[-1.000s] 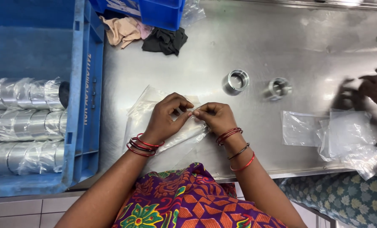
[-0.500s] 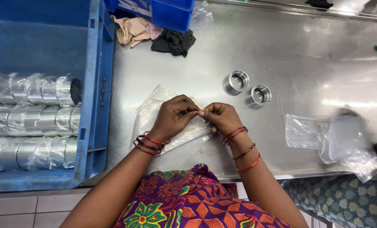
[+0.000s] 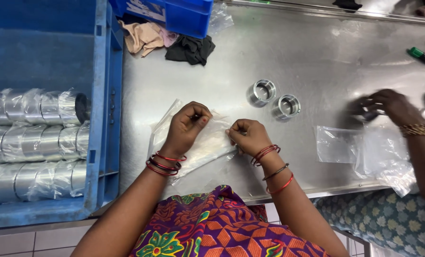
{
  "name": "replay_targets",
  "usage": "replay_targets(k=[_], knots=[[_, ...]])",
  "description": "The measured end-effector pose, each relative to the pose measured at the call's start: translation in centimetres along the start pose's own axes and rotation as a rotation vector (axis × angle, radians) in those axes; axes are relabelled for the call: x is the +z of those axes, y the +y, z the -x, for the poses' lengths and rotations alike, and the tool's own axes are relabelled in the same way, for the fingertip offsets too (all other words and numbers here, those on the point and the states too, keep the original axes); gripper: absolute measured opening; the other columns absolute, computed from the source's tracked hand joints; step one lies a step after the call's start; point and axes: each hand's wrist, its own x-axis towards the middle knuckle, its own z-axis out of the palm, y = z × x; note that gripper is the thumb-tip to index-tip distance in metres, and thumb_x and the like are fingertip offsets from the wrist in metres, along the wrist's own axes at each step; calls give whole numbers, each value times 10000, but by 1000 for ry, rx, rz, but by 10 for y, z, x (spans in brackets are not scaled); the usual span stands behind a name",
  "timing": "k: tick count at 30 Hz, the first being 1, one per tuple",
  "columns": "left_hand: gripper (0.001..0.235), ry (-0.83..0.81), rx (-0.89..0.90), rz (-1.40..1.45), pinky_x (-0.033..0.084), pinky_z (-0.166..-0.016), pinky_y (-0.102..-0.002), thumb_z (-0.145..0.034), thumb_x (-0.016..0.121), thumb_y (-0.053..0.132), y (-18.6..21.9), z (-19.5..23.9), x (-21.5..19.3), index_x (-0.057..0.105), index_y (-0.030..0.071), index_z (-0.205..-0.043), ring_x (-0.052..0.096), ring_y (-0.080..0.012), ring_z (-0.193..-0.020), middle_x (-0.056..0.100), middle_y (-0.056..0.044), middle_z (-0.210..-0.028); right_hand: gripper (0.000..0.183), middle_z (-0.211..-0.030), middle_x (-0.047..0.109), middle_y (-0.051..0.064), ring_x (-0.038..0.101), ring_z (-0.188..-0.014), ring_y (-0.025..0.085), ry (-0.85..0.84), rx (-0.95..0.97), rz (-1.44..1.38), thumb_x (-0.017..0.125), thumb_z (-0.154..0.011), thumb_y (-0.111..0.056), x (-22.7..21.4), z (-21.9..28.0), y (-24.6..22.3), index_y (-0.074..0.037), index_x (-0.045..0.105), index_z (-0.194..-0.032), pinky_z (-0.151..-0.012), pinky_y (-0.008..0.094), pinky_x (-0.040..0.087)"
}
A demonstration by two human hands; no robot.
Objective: Packing metal rings into individual plastic bags and then into a blue bin.
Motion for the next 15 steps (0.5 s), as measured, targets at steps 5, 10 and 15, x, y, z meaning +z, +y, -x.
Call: replay_targets(k=[5, 10, 15], knots=[[40, 8, 7, 87, 519, -958, -266, -997, 669, 23, 0, -1, 1, 656, 6, -1031, 609, -109, -1039, 619, -38, -1098, 389, -1059, 728, 140, 676, -928, 268, 228, -574, 722, 826, -797, -232, -48, -25, -3, -53, 705, -1121, -810, 355, 548], [44, -13, 11, -91, 550, -947, -287, -961, 690, 23, 23, -3, 9, 696, 10, -1002, 665, -129, -1037, 685, -52, -1090, 719, -1356, 557, 226, 581, -1180, 392, 344, -734, 977, 875, -649, -164, -84, -46, -28, -103, 636, -1324, -964, 420, 520], [70, 3, -4, -137, 581, -967, -307, -942, 701, 40, 24, -3, 11, 715, 19, -1008, 704, -150, -1064, 733, -68, -1118, 652, -1272, 619, 158, 620, -1144, 349, 116, -594, 990, 888, -677, -158, -85, -24, -48, -166, 667, -1291, -978, 407, 525]])
